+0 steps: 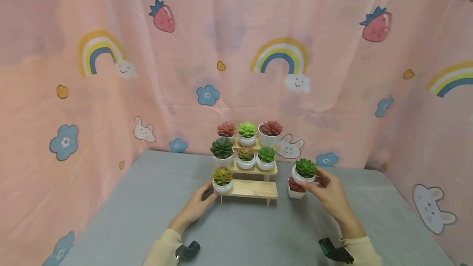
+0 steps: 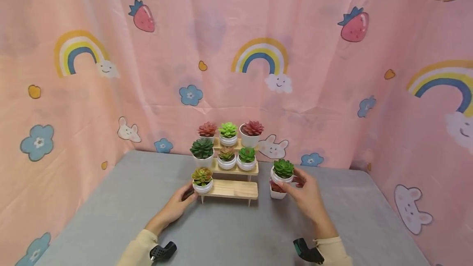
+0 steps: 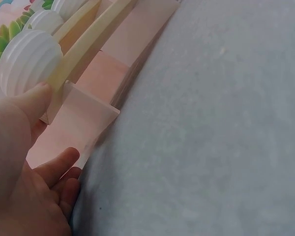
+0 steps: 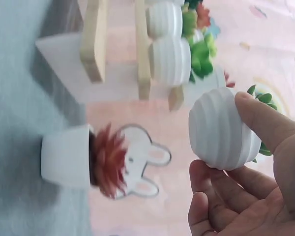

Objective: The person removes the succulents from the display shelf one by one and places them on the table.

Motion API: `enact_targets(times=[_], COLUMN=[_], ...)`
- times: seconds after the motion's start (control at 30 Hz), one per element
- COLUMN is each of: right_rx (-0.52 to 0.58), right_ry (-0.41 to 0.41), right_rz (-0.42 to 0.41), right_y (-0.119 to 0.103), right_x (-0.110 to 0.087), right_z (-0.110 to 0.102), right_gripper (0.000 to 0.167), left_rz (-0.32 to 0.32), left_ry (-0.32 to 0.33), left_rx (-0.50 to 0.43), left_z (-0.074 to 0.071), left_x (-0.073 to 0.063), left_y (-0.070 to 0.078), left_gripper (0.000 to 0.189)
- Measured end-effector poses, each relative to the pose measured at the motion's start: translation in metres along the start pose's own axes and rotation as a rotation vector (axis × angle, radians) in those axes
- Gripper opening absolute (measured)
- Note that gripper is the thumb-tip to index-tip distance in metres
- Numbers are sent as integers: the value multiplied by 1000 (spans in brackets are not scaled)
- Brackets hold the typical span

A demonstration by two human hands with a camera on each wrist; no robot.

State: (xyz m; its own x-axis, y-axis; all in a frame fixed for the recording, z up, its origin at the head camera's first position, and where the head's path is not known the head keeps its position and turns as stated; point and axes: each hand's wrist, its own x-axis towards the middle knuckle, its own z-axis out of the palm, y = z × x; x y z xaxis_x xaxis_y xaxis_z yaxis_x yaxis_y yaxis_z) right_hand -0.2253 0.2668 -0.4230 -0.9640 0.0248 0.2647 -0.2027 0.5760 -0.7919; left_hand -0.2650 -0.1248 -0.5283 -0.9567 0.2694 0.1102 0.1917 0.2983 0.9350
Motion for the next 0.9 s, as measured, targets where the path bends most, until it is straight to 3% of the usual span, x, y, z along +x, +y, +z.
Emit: enact_targets(times=[0.43,0.67,0.9], right_rx=[20,-15,-30], right_ry=[74,38,-8], right_rz=[61,133,198], right_y=[38,58,77], right_x=[2,2,7], right_z=[-24,-26,-25], right_gripper=[71,78,80], left_rz=[-4,9,3], left_ry=[-23,-23,-20], left_rx=[-2,33,12], left_z=[-1,-2,-2], left_x=[0,-2,0], left_y=[-2,-3,-5], left_gripper=[66,67,66])
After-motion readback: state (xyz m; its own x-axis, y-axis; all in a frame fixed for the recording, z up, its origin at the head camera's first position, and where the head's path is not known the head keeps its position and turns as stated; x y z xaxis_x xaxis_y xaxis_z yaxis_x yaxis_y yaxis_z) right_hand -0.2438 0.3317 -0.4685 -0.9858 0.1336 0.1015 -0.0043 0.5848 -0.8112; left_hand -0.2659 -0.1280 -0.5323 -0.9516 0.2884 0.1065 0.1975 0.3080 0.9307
